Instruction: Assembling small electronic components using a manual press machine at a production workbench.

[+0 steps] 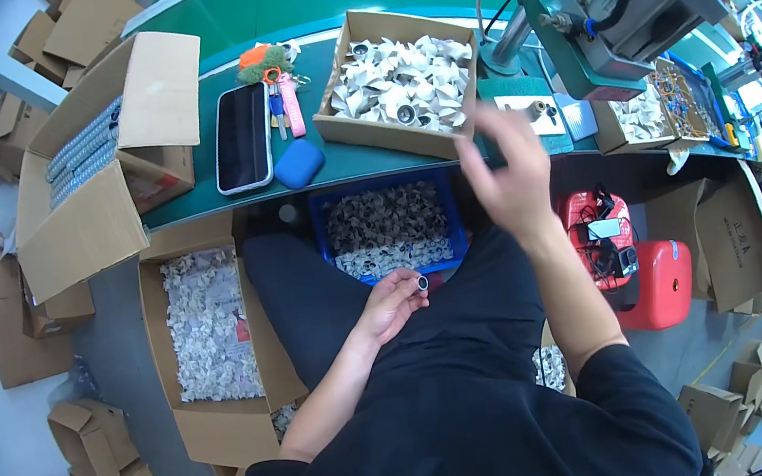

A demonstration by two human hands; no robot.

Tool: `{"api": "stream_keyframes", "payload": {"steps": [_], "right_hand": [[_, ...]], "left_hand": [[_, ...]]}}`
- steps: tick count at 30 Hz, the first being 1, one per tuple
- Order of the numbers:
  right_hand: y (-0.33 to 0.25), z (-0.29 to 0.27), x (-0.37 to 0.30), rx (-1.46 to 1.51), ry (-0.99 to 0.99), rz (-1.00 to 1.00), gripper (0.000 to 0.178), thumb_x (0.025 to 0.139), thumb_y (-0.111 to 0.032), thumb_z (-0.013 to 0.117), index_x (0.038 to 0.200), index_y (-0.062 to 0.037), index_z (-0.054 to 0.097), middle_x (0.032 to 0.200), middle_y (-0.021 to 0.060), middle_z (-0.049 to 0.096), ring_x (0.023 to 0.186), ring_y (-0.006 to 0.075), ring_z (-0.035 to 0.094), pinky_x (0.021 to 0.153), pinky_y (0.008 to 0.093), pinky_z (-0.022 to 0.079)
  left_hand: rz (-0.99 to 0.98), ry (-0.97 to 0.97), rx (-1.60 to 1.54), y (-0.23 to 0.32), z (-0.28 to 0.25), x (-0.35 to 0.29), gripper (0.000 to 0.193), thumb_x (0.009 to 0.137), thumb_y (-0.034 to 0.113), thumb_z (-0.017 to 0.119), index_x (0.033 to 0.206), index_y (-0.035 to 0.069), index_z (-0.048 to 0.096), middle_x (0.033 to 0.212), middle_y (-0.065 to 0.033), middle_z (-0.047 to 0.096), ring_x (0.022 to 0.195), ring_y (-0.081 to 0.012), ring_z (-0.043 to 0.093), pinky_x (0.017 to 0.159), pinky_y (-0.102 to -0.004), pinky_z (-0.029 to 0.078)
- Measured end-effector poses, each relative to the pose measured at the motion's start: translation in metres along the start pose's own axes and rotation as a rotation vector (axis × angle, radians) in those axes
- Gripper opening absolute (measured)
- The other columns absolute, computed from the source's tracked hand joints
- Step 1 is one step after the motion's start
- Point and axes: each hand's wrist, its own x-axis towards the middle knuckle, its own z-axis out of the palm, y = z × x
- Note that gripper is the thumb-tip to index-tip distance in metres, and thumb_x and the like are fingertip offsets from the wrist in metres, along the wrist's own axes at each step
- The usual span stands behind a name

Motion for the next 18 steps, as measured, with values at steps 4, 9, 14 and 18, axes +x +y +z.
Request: {"api": "stream_keyframes", "payload": {"steps": [4, 9, 14, 18], "right_hand": [[-0.032, -0.019, -0.056, 0.373, -0.544, 0.055, 0.035, 0.079, -0.006, 0.079, 0.112, -0.0016, 0.069, 0.103, 0.0155, 0.066, 0.092, 0.0316, 0.065, 0.080, 0.0375, 0.054], [-0.032, -0.015, -0.102, 0.489, -0.649, 0.229, 0.031, 0.079, -0.003, 0.078, 0.108, -0.0019, 0.070, 0.102, 0.0150, 0.066, 0.090, 0.0298, 0.066, 0.076, 0.0345, 0.054], [-0.007, -0.038, -0.073, 0.461, -0.387, 0.401, 0.030, 0.080, -0.004, 0.079, 0.109, -0.0001, 0.072, 0.102, 0.0113, 0.067, 0.084, 0.0202, 0.067, 0.074, 0.0304, 0.055], [0.057, -0.072, -0.024, -0.003, 0.053, 0.412, 0.022, 0.081, -0.006, 0.080, 0.100, 0.0017, 0.074, 0.092, 0.0115, 0.069, 0.077, 0.0179, 0.067, 0.070, 0.0295, 0.054]], "left_hand": [[0.084, -0.070, 0.026, 0.014, 0.027, 0.001, 0.020, 0.096, 0.017, 0.071, 0.110, 0.008, 0.061, 0.095, -0.0049, 0.067, 0.087, -0.0166, 0.065, 0.080, -0.0320, 0.056], [0.129, -0.048, 0.078, 0.014, 0.048, 0.012, 0.021, 0.094, 0.021, 0.073, 0.105, 0.007, 0.062, 0.089, -0.0042, 0.066, 0.081, -0.0169, 0.065, 0.075, -0.0311, 0.055], [0.156, -0.114, -0.037, 0.016, 0.059, 0.019, 0.022, 0.093, 0.024, 0.074, 0.103, 0.007, 0.063, 0.088, -0.0043, 0.066, 0.080, -0.0169, 0.065, 0.074, -0.0307, 0.055], [0.166, -0.172, -0.043, 0.014, 0.049, 0.023, 0.022, 0.094, 0.026, 0.073, 0.101, 0.007, 0.063, 0.088, -0.0046, 0.066, 0.079, -0.0167, 0.065, 0.073, -0.0304, 0.054]]}}
